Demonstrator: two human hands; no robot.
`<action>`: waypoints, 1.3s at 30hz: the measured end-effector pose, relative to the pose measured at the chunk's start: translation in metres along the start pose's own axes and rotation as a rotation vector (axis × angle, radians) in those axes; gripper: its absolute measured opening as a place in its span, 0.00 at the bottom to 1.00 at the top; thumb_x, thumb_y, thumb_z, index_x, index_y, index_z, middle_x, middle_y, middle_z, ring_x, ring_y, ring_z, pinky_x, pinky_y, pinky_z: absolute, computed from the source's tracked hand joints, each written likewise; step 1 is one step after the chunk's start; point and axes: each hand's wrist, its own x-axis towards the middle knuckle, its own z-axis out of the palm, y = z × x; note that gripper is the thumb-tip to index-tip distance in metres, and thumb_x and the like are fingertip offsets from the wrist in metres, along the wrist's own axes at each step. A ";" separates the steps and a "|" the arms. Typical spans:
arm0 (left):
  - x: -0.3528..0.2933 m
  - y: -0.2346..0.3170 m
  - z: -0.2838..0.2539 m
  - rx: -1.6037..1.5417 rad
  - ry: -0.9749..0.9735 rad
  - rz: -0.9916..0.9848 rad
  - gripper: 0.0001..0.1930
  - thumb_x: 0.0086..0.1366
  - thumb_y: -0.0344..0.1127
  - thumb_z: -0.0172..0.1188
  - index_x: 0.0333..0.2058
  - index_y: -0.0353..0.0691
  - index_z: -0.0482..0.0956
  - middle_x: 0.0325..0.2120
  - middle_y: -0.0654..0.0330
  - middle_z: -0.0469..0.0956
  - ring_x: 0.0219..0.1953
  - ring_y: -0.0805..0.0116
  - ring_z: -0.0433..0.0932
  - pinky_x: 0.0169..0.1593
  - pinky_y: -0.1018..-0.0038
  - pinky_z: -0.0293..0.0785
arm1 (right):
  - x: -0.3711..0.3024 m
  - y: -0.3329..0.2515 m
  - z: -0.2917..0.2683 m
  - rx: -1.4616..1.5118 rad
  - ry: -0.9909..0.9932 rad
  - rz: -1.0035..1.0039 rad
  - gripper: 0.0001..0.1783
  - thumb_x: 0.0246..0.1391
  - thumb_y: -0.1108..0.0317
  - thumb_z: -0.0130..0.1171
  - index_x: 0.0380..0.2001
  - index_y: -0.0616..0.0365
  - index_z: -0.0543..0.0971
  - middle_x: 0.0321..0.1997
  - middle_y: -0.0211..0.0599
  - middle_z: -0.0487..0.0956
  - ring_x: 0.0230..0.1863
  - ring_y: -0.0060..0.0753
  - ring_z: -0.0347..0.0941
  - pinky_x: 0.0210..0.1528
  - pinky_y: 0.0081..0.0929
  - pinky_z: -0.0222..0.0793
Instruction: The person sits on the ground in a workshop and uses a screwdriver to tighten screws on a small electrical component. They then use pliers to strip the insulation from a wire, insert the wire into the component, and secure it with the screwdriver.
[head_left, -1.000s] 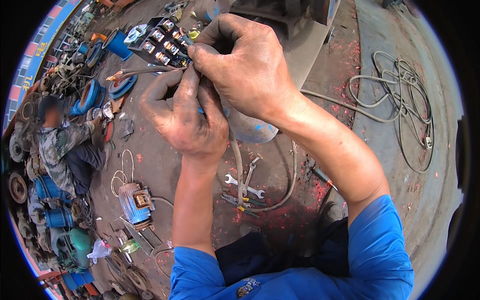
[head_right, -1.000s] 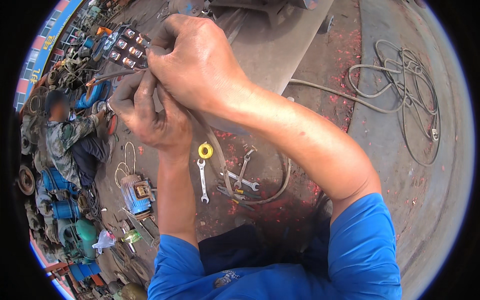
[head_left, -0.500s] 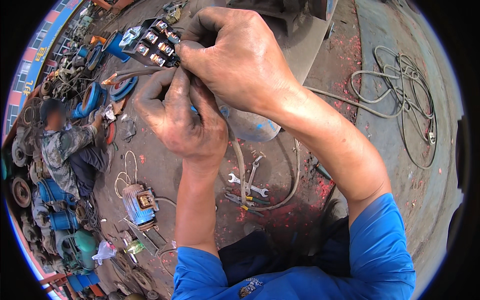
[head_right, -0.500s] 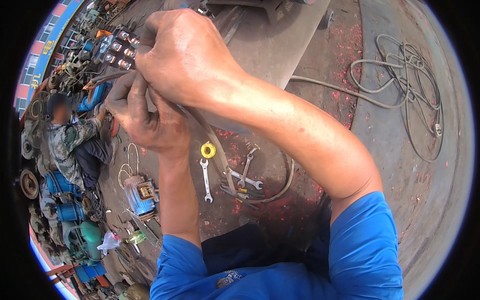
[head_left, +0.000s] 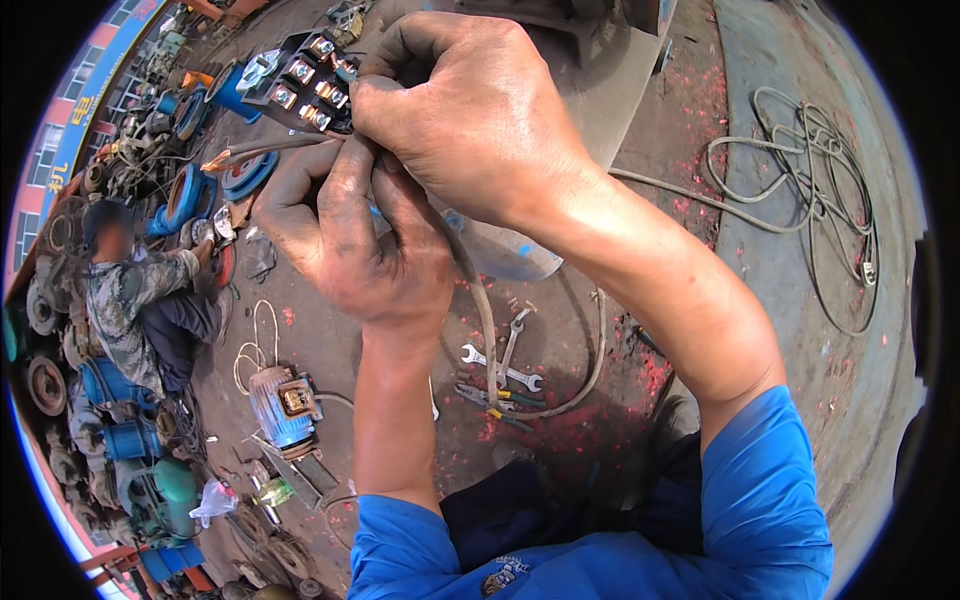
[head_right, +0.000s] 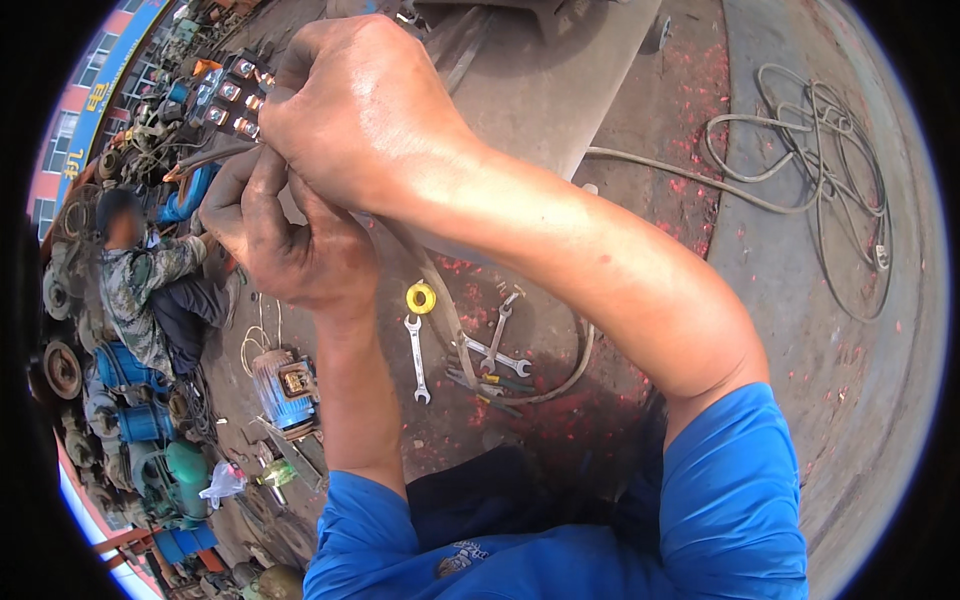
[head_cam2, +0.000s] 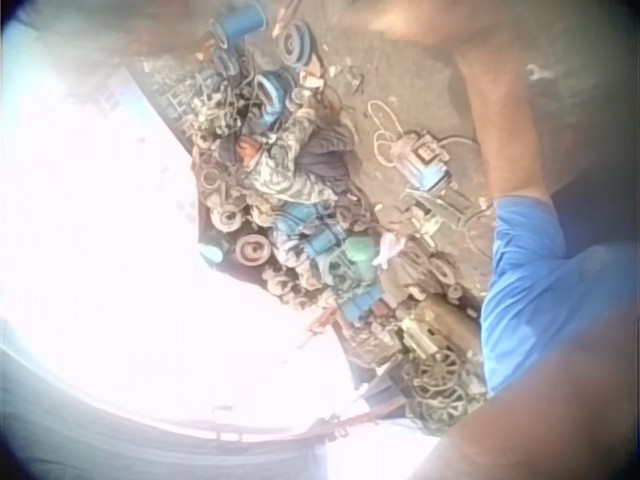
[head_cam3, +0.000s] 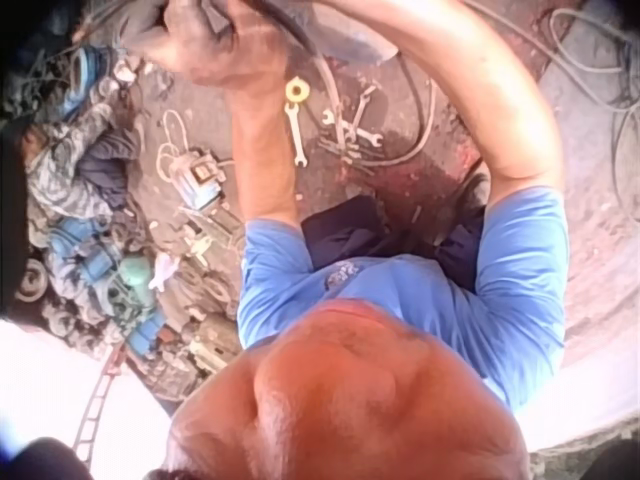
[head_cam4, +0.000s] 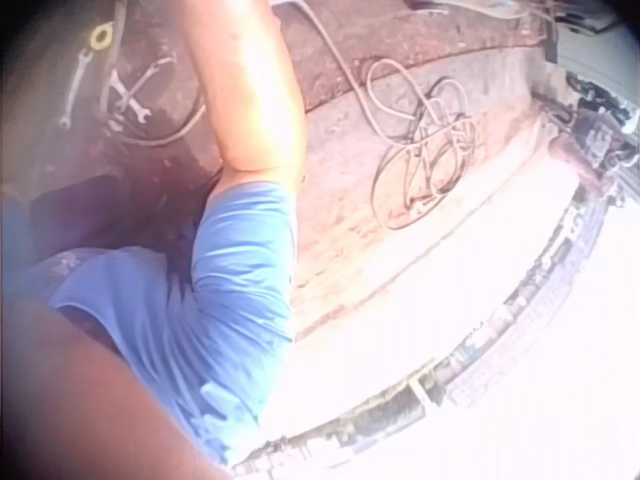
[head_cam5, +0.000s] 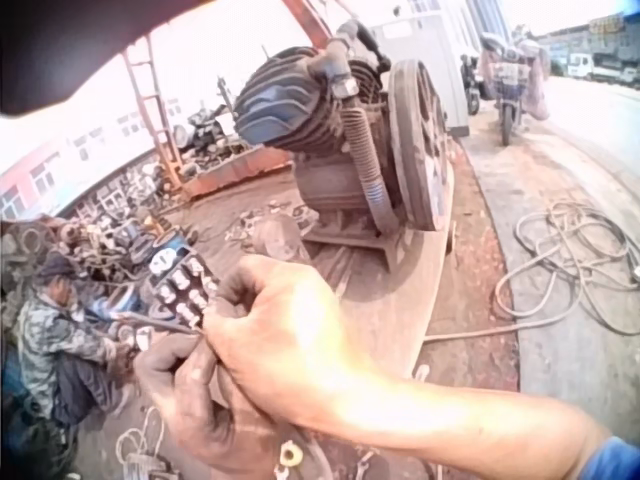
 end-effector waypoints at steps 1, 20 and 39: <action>0.001 -0.002 -0.002 0.010 -0.011 0.022 0.11 0.67 0.24 0.65 0.47 0.32 0.84 0.44 0.53 0.75 0.44 0.63 0.75 0.44 0.71 0.73 | 0.000 -0.001 0.000 0.007 -0.014 0.024 0.12 0.45 0.66 0.64 0.28 0.66 0.84 0.27 0.55 0.83 0.33 0.53 0.83 0.40 0.41 0.78; 0.091 0.007 -0.017 0.369 -0.276 0.078 0.10 0.61 0.26 0.70 0.42 0.40 0.88 0.41 0.58 0.82 0.47 0.63 0.80 0.53 0.67 0.76 | 0.000 0.013 0.004 0.131 0.044 -0.108 0.13 0.47 0.64 0.67 0.27 0.65 0.79 0.25 0.55 0.79 0.32 0.61 0.79 0.35 0.46 0.74; 0.087 -0.007 -0.005 0.406 -0.207 0.207 0.11 0.55 0.24 0.72 0.38 0.40 0.87 0.36 0.56 0.83 0.38 0.59 0.83 0.44 0.66 0.79 | 0.005 0.037 0.009 -0.082 0.200 -0.507 0.12 0.42 0.70 0.71 0.29 0.58 0.77 0.25 0.45 0.74 0.32 0.54 0.74 0.33 0.47 0.71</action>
